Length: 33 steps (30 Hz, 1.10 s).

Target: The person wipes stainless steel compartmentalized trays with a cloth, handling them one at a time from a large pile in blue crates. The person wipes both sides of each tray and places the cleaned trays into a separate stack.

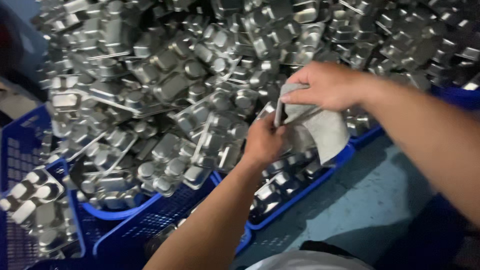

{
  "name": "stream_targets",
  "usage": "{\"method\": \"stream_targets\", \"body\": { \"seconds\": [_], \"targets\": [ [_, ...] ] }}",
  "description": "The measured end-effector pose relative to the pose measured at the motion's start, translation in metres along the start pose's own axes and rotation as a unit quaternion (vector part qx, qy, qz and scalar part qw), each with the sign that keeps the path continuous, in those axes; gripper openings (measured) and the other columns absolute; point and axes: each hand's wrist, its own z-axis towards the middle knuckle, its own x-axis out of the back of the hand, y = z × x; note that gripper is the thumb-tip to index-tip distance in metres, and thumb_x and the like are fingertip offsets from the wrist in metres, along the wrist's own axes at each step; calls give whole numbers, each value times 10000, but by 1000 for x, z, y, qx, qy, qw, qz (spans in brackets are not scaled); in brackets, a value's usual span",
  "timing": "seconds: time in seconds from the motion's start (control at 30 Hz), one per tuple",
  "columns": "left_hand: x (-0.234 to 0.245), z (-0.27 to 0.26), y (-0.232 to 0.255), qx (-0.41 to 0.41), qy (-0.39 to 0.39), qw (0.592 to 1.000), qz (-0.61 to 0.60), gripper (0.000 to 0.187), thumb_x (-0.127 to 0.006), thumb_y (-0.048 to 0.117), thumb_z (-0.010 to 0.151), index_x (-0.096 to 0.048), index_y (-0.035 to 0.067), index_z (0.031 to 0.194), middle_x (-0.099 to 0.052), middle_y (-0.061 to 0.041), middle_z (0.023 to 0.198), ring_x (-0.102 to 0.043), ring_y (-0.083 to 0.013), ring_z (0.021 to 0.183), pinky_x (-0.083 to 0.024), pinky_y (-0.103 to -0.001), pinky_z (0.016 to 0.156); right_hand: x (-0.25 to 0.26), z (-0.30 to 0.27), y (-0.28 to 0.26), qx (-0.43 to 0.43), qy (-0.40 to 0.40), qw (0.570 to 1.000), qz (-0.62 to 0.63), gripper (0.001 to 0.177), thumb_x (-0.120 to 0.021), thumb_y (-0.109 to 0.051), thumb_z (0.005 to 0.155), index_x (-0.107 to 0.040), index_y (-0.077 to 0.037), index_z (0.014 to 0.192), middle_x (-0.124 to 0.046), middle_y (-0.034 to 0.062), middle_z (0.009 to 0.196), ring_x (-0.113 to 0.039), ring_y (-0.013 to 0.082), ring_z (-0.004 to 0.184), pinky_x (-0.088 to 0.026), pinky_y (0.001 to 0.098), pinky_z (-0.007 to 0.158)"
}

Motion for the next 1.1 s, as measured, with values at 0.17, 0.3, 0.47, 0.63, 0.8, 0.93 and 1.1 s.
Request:
{"method": "stream_targets", "body": {
  "seconds": [0.17, 0.3, 0.47, 0.63, 0.8, 0.93, 1.1],
  "targets": [
    [-10, 8, -18, 40, 15, 991, 128, 272, -622, 211, 897, -752, 123, 1119, -740, -206, 1028, -715, -385, 1000, -556, -449, 873, 43, -24, 70, -84, -25, 970, -225, 356, -703, -455, 879, -781, -171, 1079, -779, 114, 846, -744, 270, 814, -568, 447, 789],
    [-2, 22, -34, 29, -13, 979, 199, 275, -590, 251, 940, -764, 110, 1100, -731, -220, 1036, -691, -419, 1008, -532, -485, 871, 24, -24, 136, -128, 4, 961, -244, 328, -660, -449, 925, -763, -203, 1117, -768, 120, 888, -732, 293, 854, -565, 471, 829],
    [-13, 50, -72, 66, -29, 988, 137, 300, -638, 304, 877, -765, 95, 1051, -763, -204, 953, -755, -335, 911, -571, -426, 805, -19, -11, 184, -280, 17, 955, -99, 460, -537, -498, 1056, -807, -126, 1055, -768, 190, 947, -723, 320, 851, -574, 467, 791],
    [-88, 17, -100, 378, -87, 887, -249, 354, -662, 406, 966, -709, 119, 1168, -700, -160, 948, -618, -235, 813, -479, -441, 725, -147, 8, 160, -217, 57, 974, 36, 330, -525, -315, 990, -748, -76, 938, -736, 160, 865, -685, 294, 748, -545, 466, 704],
    [-138, -23, -182, 318, -170, 928, -98, 320, -609, 359, 941, -710, 121, 1129, -747, -136, 1000, -680, -267, 942, -511, -394, 869, -211, -53, 107, -276, 70, 931, 227, 353, -682, -369, 853, -724, -89, 1064, -740, 165, 1007, -702, 337, 882, -561, 499, 772],
    [-175, -58, -196, 71, -251, 964, 58, 291, -549, 317, 947, -707, 108, 1074, -788, -131, 1018, -738, -262, 1009, -526, -336, 1016, -207, -81, 114, -481, 38, 649, 588, 565, -621, -581, 904, -677, -155, 1271, -698, 131, 1135, -660, 274, 986, -509, 443, 892],
    [-185, -65, -142, 161, -287, 926, -185, 503, -691, 258, 869, -591, 73, 1326, -691, -158, 1213, -655, -253, 1117, -494, -392, 980, -238, -93, 178, -401, 28, 429, 809, 594, -605, -528, 930, -625, -62, 1298, -686, 130, 1221, -667, 267, 1085, -510, 441, 990]
  ]
}}
